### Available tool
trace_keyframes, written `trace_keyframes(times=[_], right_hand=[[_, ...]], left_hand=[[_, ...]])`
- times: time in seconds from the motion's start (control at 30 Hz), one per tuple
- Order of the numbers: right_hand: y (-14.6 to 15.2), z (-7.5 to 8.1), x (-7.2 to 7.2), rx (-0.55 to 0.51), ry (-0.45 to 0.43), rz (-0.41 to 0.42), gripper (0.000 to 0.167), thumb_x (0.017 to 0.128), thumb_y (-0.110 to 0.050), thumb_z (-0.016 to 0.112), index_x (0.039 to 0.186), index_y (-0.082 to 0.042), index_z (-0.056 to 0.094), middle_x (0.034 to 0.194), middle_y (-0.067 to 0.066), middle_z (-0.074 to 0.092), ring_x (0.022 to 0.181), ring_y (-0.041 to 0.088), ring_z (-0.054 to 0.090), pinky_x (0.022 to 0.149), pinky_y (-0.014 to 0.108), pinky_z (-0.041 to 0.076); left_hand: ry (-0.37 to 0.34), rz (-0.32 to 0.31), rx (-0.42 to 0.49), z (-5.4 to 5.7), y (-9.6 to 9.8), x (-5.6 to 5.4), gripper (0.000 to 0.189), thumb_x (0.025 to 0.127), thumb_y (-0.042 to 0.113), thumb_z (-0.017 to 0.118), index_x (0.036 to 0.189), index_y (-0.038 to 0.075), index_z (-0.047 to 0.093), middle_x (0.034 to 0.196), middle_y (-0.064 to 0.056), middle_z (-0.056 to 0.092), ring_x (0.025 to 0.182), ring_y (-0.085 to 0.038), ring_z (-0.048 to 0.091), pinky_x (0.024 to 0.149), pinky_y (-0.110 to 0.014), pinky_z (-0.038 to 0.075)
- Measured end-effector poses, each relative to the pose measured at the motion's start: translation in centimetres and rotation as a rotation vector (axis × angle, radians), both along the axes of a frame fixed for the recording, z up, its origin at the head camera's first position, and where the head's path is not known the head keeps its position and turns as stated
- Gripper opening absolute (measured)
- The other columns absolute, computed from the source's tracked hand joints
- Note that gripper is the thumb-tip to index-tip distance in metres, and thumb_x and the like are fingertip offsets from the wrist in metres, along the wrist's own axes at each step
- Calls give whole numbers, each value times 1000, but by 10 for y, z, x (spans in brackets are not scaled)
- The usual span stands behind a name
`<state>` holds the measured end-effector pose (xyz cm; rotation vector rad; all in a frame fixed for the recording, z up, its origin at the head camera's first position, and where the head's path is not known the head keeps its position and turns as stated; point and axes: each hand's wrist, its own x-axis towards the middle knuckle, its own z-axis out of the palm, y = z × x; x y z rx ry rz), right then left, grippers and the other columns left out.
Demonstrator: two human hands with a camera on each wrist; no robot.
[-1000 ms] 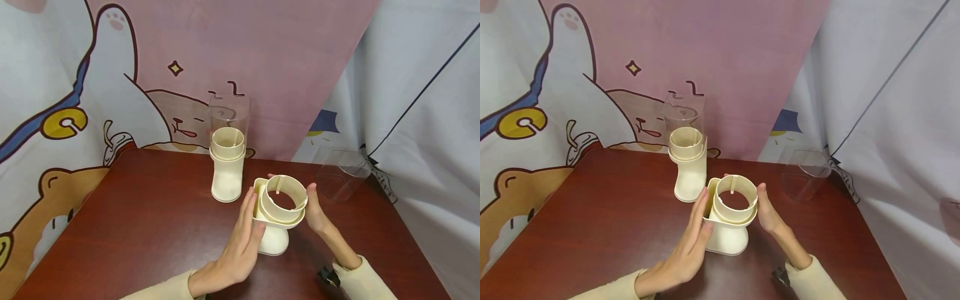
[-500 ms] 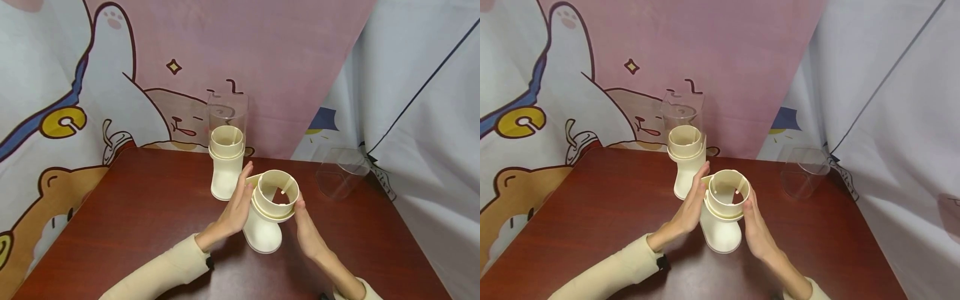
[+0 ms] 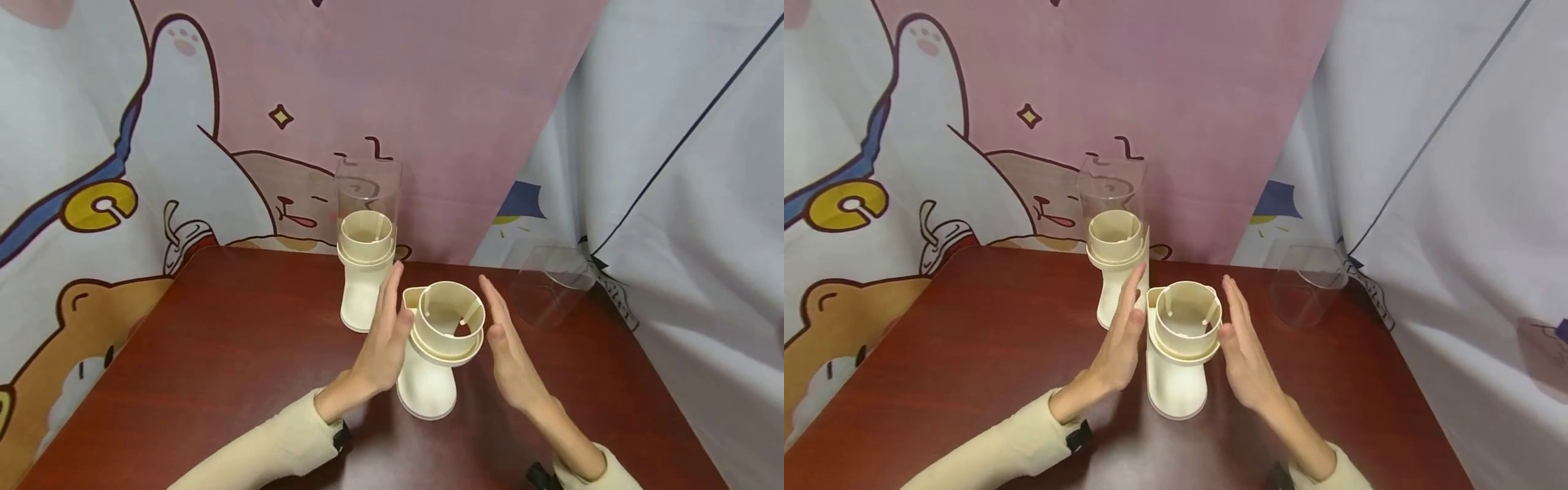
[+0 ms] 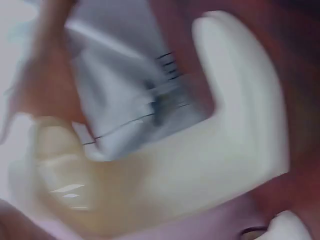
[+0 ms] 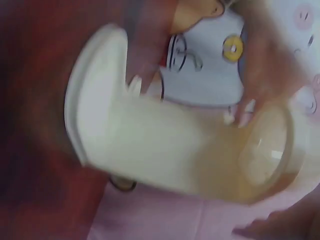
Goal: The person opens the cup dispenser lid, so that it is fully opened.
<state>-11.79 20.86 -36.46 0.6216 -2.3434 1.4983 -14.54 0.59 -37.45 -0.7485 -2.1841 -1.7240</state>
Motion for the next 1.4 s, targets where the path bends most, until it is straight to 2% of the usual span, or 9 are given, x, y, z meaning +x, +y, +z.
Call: trace_keyframes(times=[0.13, 0.23, 0.37, 0.5, 0.7, 0.77, 0.9, 1.1, 1.4], right_hand=[[3, 1, -19, -29, 24, 80, 79, 101, -68, 19, 160, -15, 22, 164, 5, 26, 147, 14, 27, 119, 30, 21], [-2, -6, -21, -22, 7, 74, 84, 98, -72, 25, 160, -16, 19, 161, 6, 32, 138, 13, 40, 108, 15, 32], [-12, -13, -15, 69, -6, -26, 90, 94, -76, 31, 161, -19, 12, 165, 5, 24, 141, 24, 38, 113, 39, 38], [-16, -13, -10, 168, -29, -127, 98, 89, -81, 35, 162, -20, 10, 168, -3, 15, 140, 36, 41, 103, 66, 39], [-8, -7, -11, 292, -76, -225, 109, 82, -55, 77, 161, -19, 12, 167, 3, 21, 131, 34, 51, 96, 62, 46], [-3, -6, -14, 311, -92, -231, 113, 79, -46, 82, 161, -18, 11, 166, 4, 22, 130, 33, 52, 97, 60, 46], [6, -4, -21, 310, -112, -225, 112, 79, -43, 83, 161, -17, 11, 166, 2, 21, 132, 31, 50, 100, 58, 44], [19, -5, -35, 272, -106, -221, 110, 82, -38, 82, 161, -15, 9, 162, 13, 30, 131, 33, 49, 103, 56, 41], [43, -8, -67, 262, -92, -240, 101, 87, -37, 76, 161, -11, 12, 149, 23, 46, 125, 37, 52, 100, 58, 41]], left_hand=[[-21, -84, -223, 19, -3, 13, 119, 78, 93, 33, 161, 14, 1, 169, -1, -1, 156, -19, -2, 124, -56, 11], [-75, -105, -362, 24, -3, 7, 127, 75, 83, 60, 161, 16, -4, 168, 2, -5, 155, -15, -7, 125, -51, 9], [-111, -96, -463, 22, -6, -3, 133, 70, 58, 84, 161, 15, -3, 168, 2, -5, 155, -14, -7, 126, -49, 11], [-103, -94, -522, 21, -8, -7, 138, 63, 62, 87, 161, 15, 2, 169, 1, -2, 156, -15, -4, 125, -47, 14], [-53, -93, -531, 18, -2, -11, 132, 61, 64, 87, 159, 16, 13, 168, -5, 8, 156, -17, 0, 125, -47, 16], [-16, -93, -543, 18, 1, -15, 129, 63, 62, 88, 158, 14, 16, 167, -8, 13, 156, -21, 3, 125, -46, 17], [41, -98, -579, 20, 8, -24, 124, 65, 58, 88, 157, 11, 20, 164, -12, 22, 156, -25, 9, 124, -45, 20], [44, -123, -585, 22, 21, -42, 124, 66, 56, 88, 157, 9, 19, 164, -12, 22, 156, -24, 10, 125, -41, 20], [56, -182, -554, 20, 48, -80, 122, 68, 50, 90, 156, 4, 18, 163, -15, 21, 155, -25, 11, 126, -34, 13]])
